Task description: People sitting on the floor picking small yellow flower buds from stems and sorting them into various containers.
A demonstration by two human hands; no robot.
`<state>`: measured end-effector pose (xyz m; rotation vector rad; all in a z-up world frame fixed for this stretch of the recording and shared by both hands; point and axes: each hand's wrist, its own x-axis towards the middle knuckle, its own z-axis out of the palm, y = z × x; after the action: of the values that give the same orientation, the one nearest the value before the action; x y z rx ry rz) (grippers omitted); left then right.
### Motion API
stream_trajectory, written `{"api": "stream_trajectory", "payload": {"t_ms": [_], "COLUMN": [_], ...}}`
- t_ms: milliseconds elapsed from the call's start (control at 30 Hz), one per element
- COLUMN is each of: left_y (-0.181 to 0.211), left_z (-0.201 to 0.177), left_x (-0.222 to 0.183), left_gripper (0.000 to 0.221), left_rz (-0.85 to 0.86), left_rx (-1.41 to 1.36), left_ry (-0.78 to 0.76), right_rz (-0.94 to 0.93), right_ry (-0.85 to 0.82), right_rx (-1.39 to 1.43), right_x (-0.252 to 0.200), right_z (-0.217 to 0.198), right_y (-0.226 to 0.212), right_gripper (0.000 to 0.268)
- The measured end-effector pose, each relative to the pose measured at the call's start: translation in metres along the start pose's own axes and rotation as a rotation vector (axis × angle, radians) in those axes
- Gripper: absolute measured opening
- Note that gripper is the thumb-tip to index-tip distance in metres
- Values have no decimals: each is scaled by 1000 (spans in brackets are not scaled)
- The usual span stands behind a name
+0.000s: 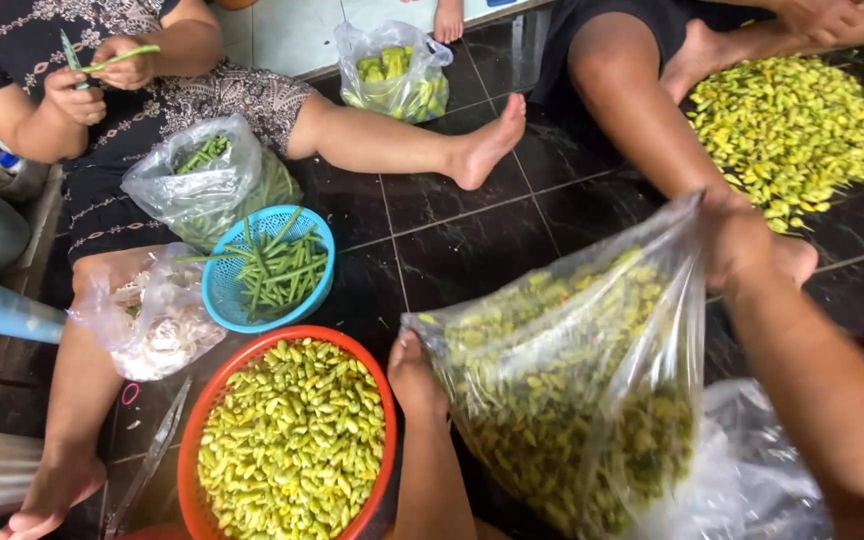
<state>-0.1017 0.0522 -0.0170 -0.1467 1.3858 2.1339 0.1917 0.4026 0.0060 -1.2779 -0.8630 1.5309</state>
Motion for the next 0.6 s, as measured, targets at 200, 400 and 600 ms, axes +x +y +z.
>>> {"api": "stream_trajectory", "payload": {"t_ms": [200,400,600], "left_y": [85,140,170], "left_z": [65,105,112], "left_x": [-25,-30,-26], "left_gripper": [30,26,23], "left_rz": [69,132,239], "left_rx": [-99,-232,-224], "left_ry": [-119,-295,-331], "right_rz": [-192,-290,-426], "right_ry": [-204,-239,-303], "right_rx": [67,173,195], "right_x": [-48,-58,-75], "right_z": [18,15,-9], "right_y": [-113,-167,-193], "right_gripper": [17,17,15]}}
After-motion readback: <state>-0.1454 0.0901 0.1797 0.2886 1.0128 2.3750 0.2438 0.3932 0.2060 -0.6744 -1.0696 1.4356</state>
